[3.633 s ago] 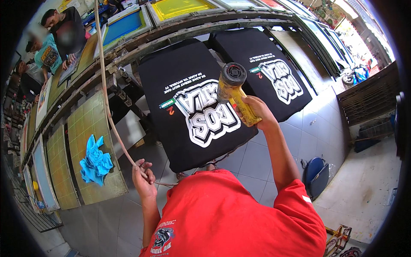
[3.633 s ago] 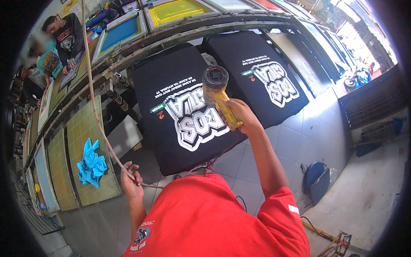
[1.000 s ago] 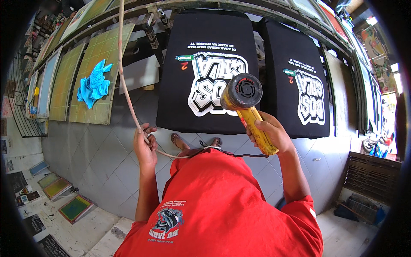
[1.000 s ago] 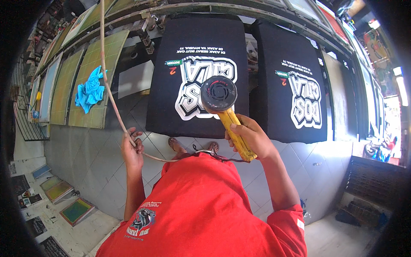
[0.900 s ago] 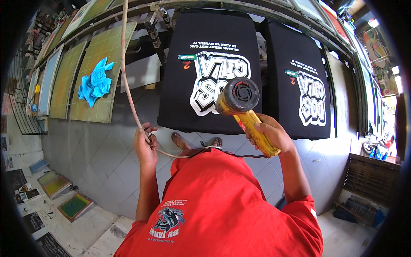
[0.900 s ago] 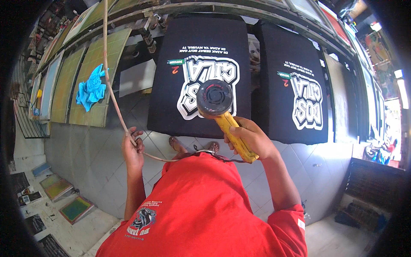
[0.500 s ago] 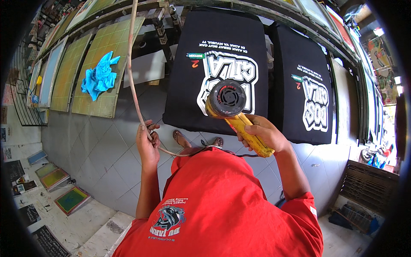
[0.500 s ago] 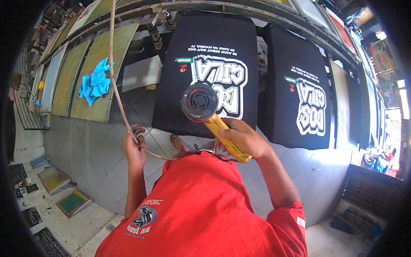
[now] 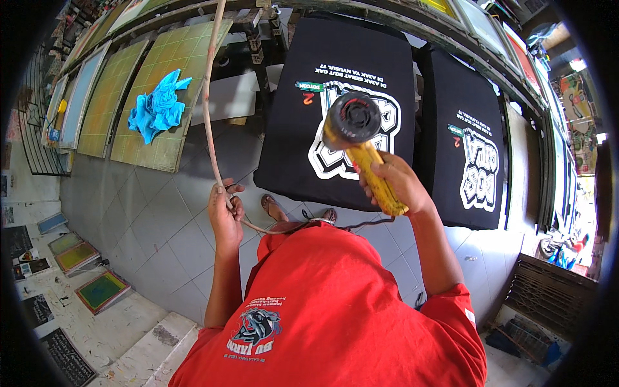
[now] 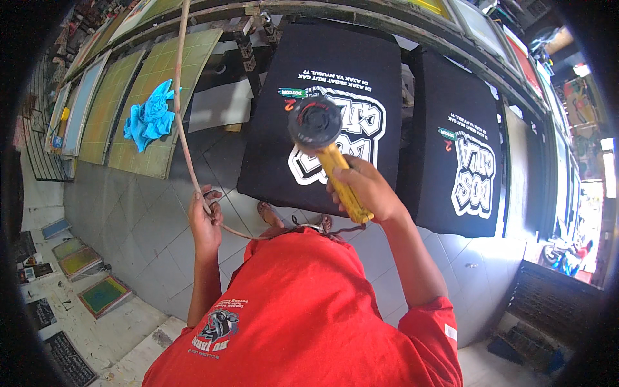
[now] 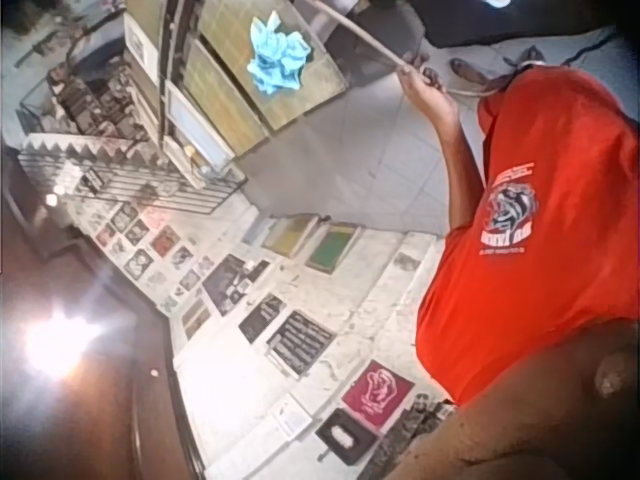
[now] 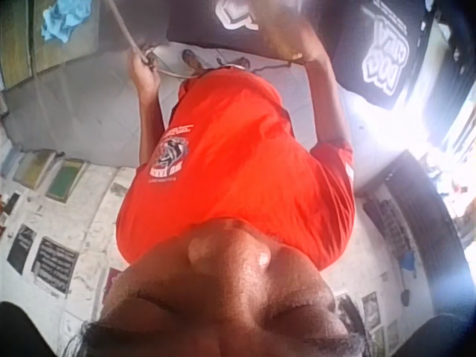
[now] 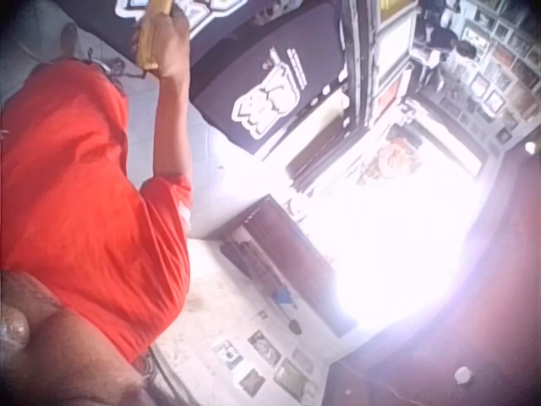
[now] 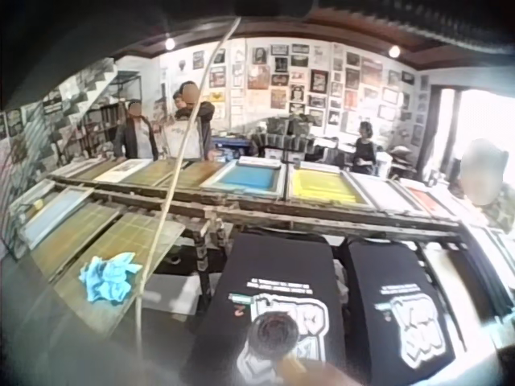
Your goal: The person uses a handheld heat gun to apply heat to the printed designs on two black t-shirts laid out on a workbench. The person systematically moves the heat gun over the graphic areas of the shirts to cure the ink.
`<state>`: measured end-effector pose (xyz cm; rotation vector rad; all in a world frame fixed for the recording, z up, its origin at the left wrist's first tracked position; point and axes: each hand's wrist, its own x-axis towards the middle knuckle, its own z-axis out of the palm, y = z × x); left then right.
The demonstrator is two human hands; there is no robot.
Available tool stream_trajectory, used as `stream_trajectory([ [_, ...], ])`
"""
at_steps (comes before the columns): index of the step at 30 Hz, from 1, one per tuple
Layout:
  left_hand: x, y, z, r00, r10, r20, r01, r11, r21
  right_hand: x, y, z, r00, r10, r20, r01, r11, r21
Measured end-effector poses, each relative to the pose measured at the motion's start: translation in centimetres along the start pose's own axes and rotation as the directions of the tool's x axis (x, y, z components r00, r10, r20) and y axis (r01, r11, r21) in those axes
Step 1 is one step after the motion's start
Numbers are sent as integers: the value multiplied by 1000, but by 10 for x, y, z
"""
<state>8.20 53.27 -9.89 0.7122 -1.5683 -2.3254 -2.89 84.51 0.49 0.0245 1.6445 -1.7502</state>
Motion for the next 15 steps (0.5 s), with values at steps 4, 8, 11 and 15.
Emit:
stream_trajectory([
  [4, 3, 1, -1, 1000, -4, -2, 4, 1000, 8, 6, -7, -9, 999, 32, 34, -31, 999, -4],
  [8, 4, 0, -4, 1000, 4, -8, -4, 1000, -10, 13, -10, -22, 990, 113, 80, -116, 993, 38],
  [11, 5, 3, -1, 1000, -5, -12, 5, 1000, -5, 21, -16, -22, 1000, 7, -25, -5, 998, 65],
  [15, 3, 4, 0, 1000, 1, -13, -1, 1000, -30, 28, -24, -29, 1000, 4, 5, -4, 999, 42],
])
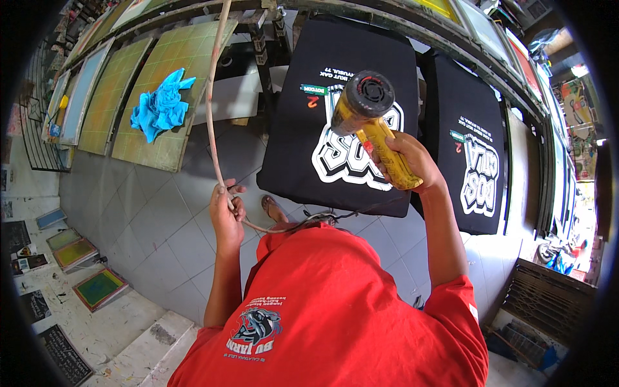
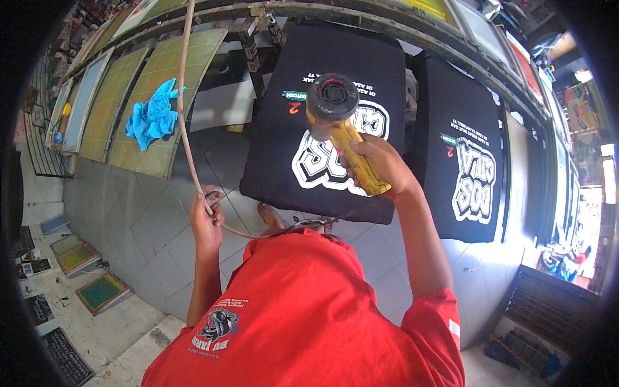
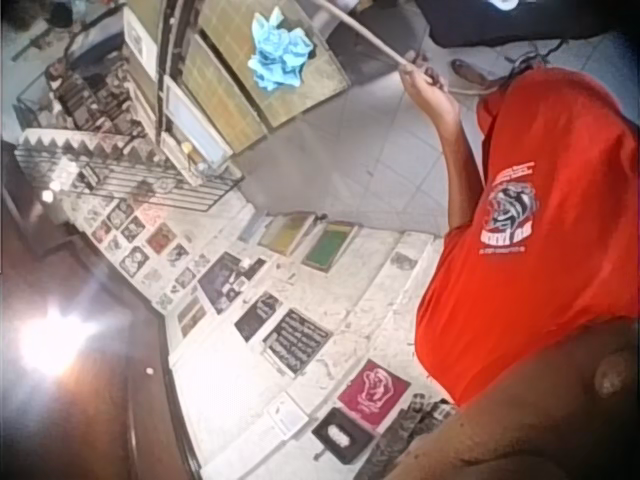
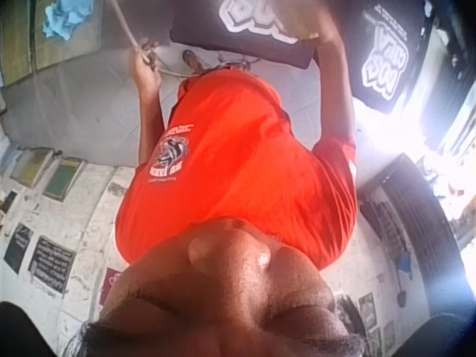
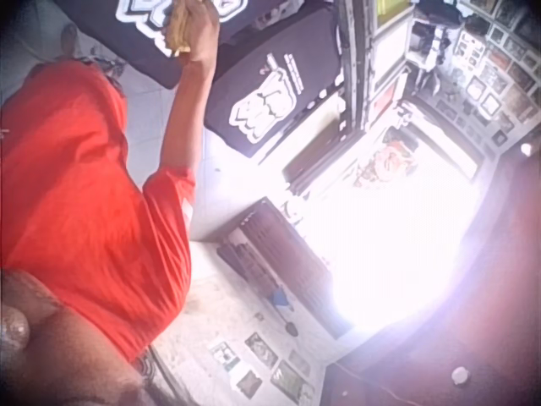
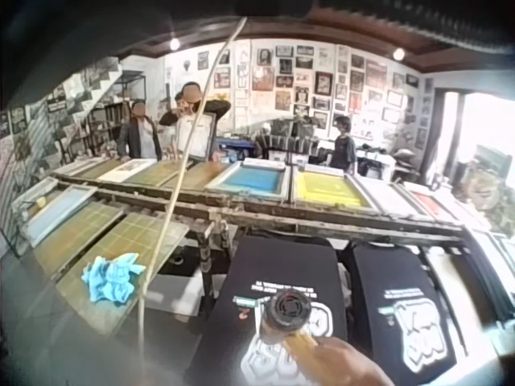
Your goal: The person uses a handheld heat gun to apply heat to the printed designs on two black t-shirts laid out on a workbench. The person systematically moves the heat gun over the graphic areas of the shirts to cure the ink.
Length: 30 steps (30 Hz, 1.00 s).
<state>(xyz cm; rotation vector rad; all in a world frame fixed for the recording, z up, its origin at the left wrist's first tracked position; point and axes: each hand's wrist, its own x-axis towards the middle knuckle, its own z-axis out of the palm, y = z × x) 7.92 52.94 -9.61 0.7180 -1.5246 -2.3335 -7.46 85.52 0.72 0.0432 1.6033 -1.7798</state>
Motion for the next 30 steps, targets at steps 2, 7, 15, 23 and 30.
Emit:
stream_trajectory([
  [2, 0, -1, -2, 1000, -1, 6, 1, 1000, -10, 0, -2, -2, 999, 22, 23, -22, 1000, -14],
  [7, 0, -1, -2, 1000, -4, -11, 4, 1000, 16, -2, -10, 5, 1000, 1, -9, -1, 999, -45],
  [15, -4, -5, 0, 1000, -1, -12, 1, 1000, 23, -15, -4, 1, 992, 64, 106, -51, 991, -121],
  [23, -10, -9, 9, 1000, 2, 1, -2, 1000, 24, -31, 2, -10, 998, 37, 58, -26, 982, -187],
  [30, -17, -15, 17, 1000, 7, 2, -7, 1000, 18, -40, 0, -16, 998, 21, 51, -9, 978, -210],
])
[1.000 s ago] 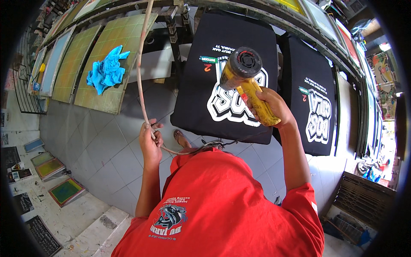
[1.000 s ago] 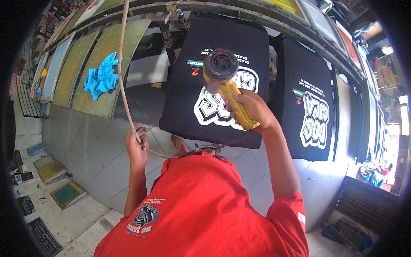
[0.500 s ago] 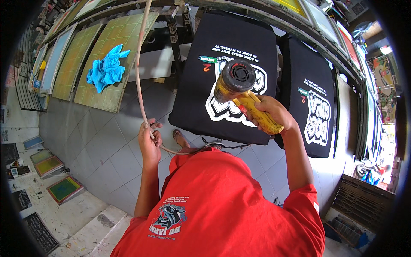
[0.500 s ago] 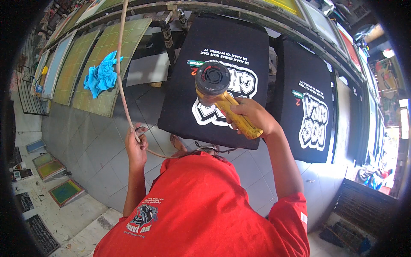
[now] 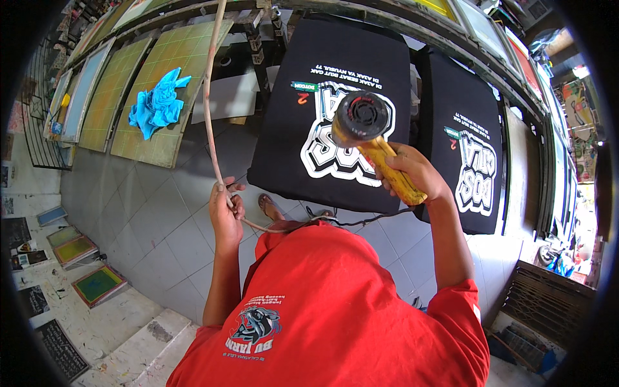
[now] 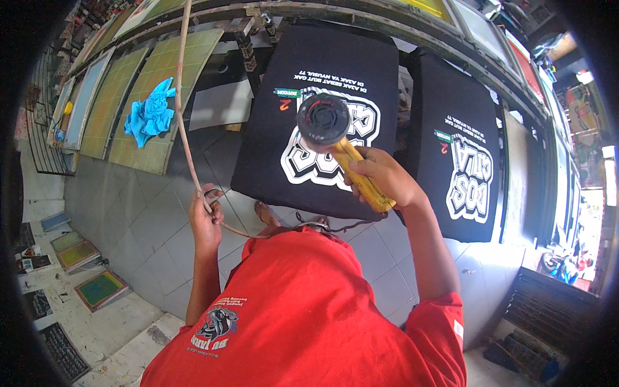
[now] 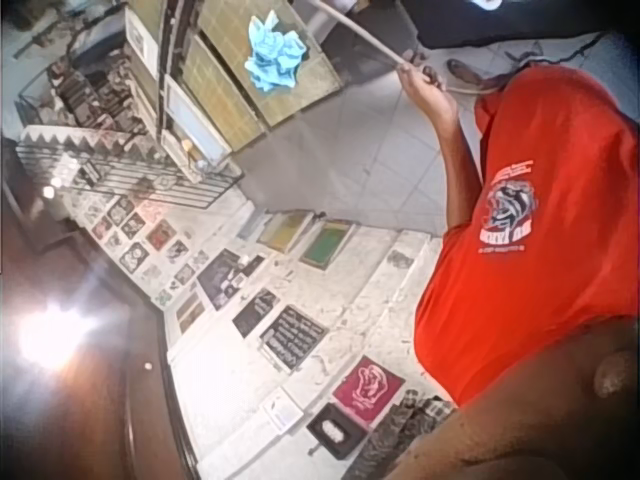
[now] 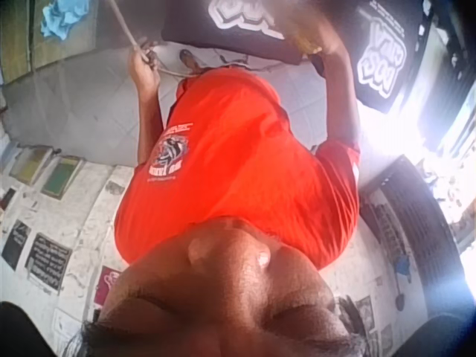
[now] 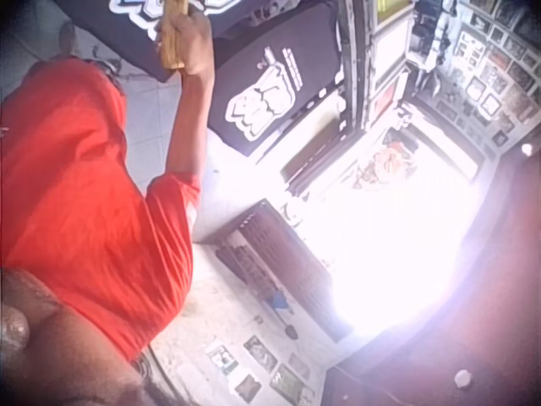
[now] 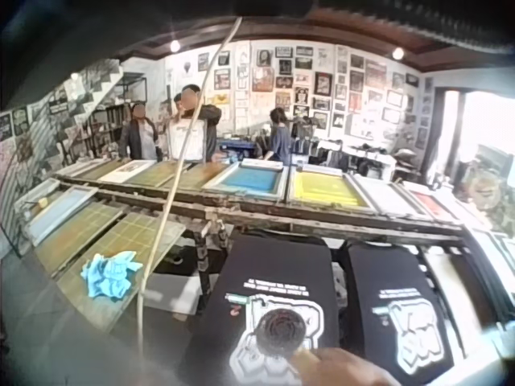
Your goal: The person uses a handheld heat gun to apply heat to the printed designs on two black t-shirts laid out on a workbench. The person systematically moves the heat gun over the graphic areas of the shirts to cure the ink.
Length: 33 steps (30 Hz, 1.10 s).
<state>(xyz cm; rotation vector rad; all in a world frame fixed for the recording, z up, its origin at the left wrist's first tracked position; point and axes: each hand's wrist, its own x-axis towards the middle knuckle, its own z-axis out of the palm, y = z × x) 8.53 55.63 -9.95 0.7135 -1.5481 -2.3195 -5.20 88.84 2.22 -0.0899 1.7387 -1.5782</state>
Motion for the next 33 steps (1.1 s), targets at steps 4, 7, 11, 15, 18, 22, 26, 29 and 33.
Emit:
stream_trajectory([
  [4, -7, 2, 7, 1000, -10, -6, 10, 1000, -12, 1, 4, -7, 1000, 15, 15, -15, 999, 44],
  [7, -11, -2, 7, 1000, 4, -6, -4, 1000, -30, -3, 4, -12, 994, 8, 105, -13, 999, 50],
  [11, -16, -2, 11, 1000, 11, -13, -12, 1000, -21, 3, 10, -16, 999, -14, -31, 17, 995, 100],
  [15, -21, -6, 12, 1000, 8, -14, -9, 1000, -25, -1, 5, -15, 999, -28, -47, 32, 996, 89],
  [18, -23, -8, 14, 1000, 9, -20, -9, 1000, -26, -1, 11, -25, 998, 6, 60, -12, 996, 89],
  [22, -26, -9, 15, 1000, 7, -21, -8, 1000, -27, 6, 8, -24, 997, -42, -62, 48, 993, 106],
  [26, -28, -12, 15, 1000, 6, -4, -6, 1000, -19, 8, 8, -29, 996, -58, -63, 65, 992, 106],
  [29, -30, -13, 16, 1000, 14, -26, -14, 1000, -14, 6, 8, -30, 999, -17, 37, 14, 997, 71],
  [33, -31, -12, 18, 999, 7, -38, -8, 999, -31, 7, 9, -30, 998, -29, 47, 27, 999, 41],
])
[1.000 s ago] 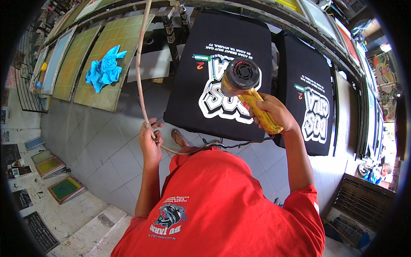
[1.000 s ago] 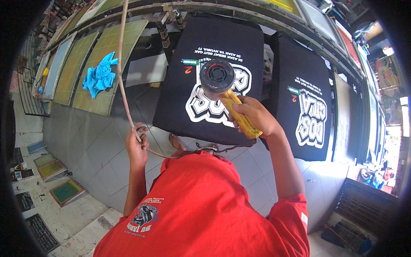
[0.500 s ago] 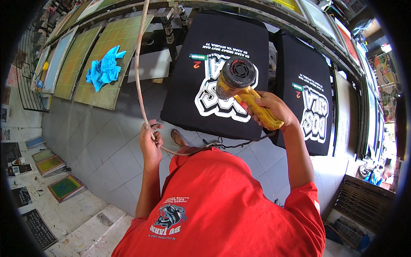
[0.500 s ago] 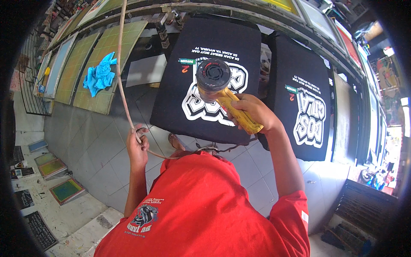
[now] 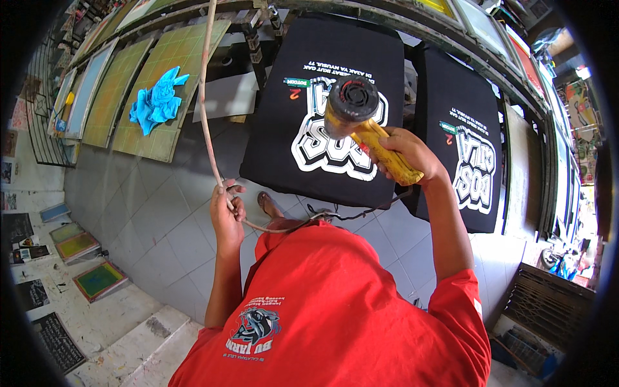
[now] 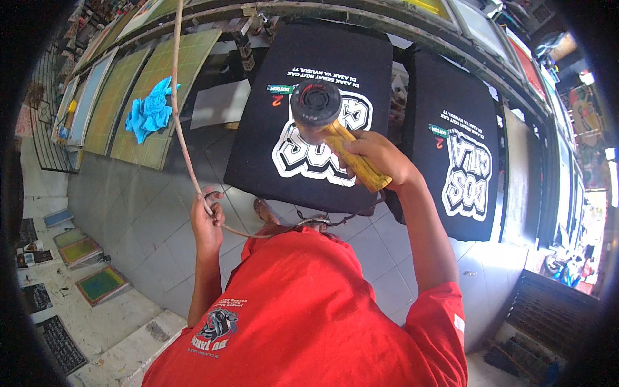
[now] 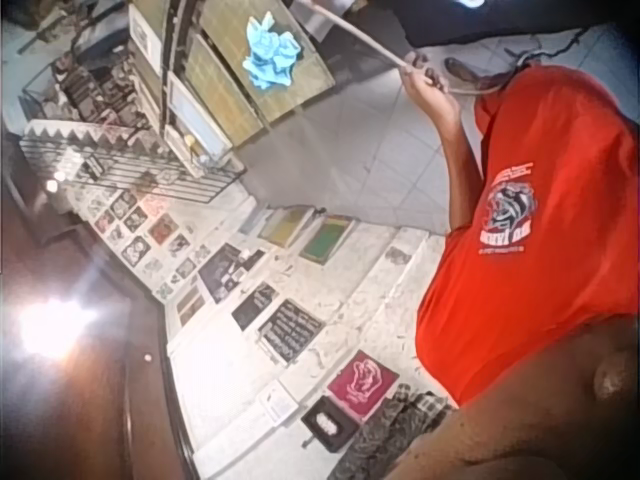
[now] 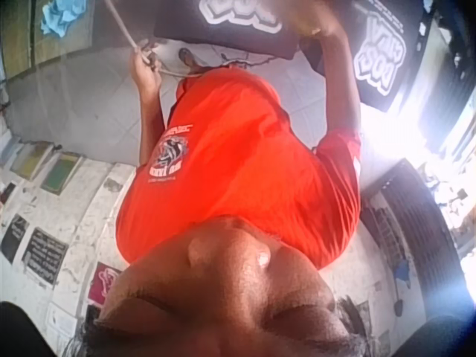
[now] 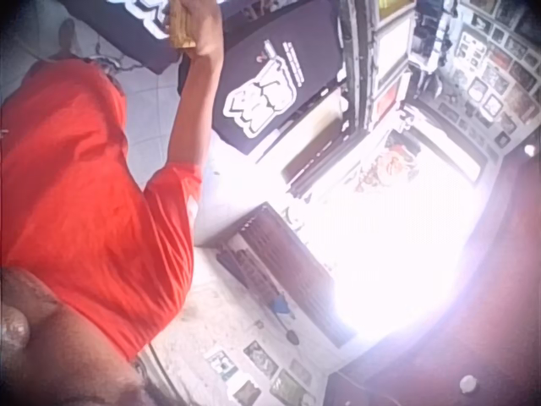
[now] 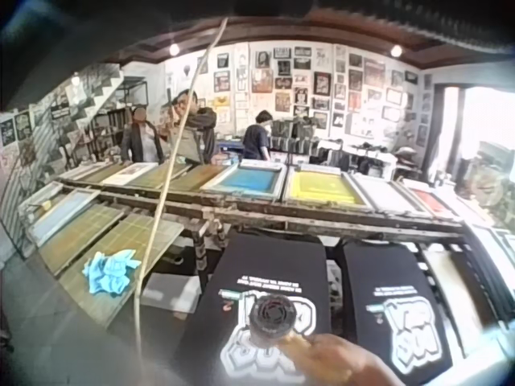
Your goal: The person uses a handheld heat gun to apply heat to the printed designs on two black t-shirts laid out on a workbench. The person systematically moves the heat gun over the graphic areas of the shirts to cure the ink.
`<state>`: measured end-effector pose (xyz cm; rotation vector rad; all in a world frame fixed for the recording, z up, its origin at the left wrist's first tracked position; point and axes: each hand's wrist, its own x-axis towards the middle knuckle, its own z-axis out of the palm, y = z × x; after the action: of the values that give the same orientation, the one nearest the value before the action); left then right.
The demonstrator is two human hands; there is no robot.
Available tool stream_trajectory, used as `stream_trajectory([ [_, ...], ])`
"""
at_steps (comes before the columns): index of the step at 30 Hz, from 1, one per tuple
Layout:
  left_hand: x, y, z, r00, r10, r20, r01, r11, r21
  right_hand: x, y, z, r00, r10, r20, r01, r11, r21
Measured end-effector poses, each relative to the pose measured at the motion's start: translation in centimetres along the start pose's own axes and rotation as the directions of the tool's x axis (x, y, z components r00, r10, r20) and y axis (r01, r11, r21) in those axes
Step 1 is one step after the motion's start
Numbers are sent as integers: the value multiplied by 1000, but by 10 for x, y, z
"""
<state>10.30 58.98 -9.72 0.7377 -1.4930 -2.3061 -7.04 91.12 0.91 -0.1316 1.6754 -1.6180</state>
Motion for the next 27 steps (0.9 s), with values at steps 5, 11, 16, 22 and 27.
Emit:
stream_trajectory([
  [5, 0, -2, 0, 1000, -13, 1, 13, 999, 29, 3, 3, -2, 999, -17, -44, 18, 1000, 9],
  [11, 1, -1, 2, 1000, -17, 1, 17, 1000, 13, -9, 1, -6, 997, 18, 78, -21, 999, 48],
  [16, 0, -1, 6, 1000, -11, 23, 11, 1000, 15, -14, 0, -16, 992, -15, -125, 21, 999, 46],
  [22, 2, -2, 8, 999, -21, 47, 19, 999, 33, -29, -2, -22, 999, 30, 27, -30, 1000, -7],
  [27, 2, -1, 17, 999, -25, 39, 24, 1000, 20, -25, 4, -16, 993, -2, -118, 0, 1000, -18],
])
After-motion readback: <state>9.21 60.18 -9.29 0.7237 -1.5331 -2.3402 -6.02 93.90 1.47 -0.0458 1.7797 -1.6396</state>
